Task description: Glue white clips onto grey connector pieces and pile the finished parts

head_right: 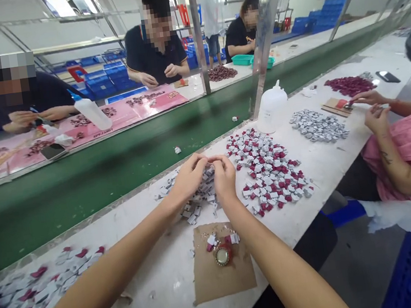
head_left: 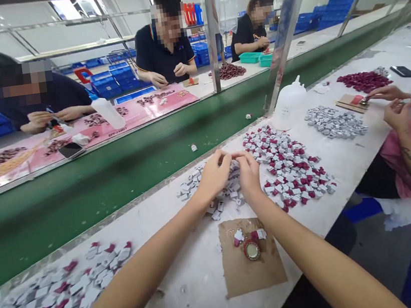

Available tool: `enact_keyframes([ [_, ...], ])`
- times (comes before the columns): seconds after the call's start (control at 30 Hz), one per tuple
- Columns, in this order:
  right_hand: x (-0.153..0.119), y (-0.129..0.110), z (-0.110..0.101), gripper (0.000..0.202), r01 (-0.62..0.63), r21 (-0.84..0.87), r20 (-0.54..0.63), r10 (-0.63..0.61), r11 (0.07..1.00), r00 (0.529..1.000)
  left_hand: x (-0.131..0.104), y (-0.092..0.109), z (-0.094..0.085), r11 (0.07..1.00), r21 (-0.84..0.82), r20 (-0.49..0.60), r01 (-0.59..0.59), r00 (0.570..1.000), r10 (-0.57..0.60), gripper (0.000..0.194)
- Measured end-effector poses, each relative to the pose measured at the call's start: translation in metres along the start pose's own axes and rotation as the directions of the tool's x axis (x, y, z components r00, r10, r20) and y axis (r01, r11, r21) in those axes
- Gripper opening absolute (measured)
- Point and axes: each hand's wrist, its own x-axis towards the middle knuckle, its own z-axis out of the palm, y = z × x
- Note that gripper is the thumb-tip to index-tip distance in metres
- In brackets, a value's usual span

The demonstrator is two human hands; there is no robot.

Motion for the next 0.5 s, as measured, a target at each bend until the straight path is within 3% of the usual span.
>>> enact_keyframes([
  [0.17, 0.001, -0.021, -0.016, 0.028, 0.012, -0.039, 0.020, -0.011, 0.999, 1.000, 0.012, 0.012, -0.029, 0.959, 0.282, 0.163, -0.017, 0.986, -0.030, 0.023],
  [0.23, -0.002, -0.035, -0.029, 0.021, 0.024, -0.040, 0.017, -0.023, 0.999, 1.000, 0.024, 0.011, -0.041, 0.927, 0.375, 0.165, -0.001, 0.984, -0.065, 0.021],
  [0.3, -0.009, -0.051, -0.049, 0.013, 0.036, -0.034, -0.003, -0.036, 0.999, 0.999, 0.039, 0.004, -0.052, 0.886, 0.461, 0.096, 0.047, 0.990, -0.103, 0.024],
  [0.4, -0.031, -0.077, -0.096, 0.014, 0.047, -0.032, -0.097, -0.049, 0.998, 0.994, 0.060, -0.016, -0.062, 0.811, 0.558, -0.105, 0.177, 0.984, -0.142, 0.041],
  [0.5, -0.072, -0.092, -0.168, 0.013, 0.062, -0.037, -0.290, -0.070, 0.997, 0.954, 0.076, -0.037, -0.066, 0.780, 0.573, -0.202, 0.250, 0.966, -0.162, 0.046],
])
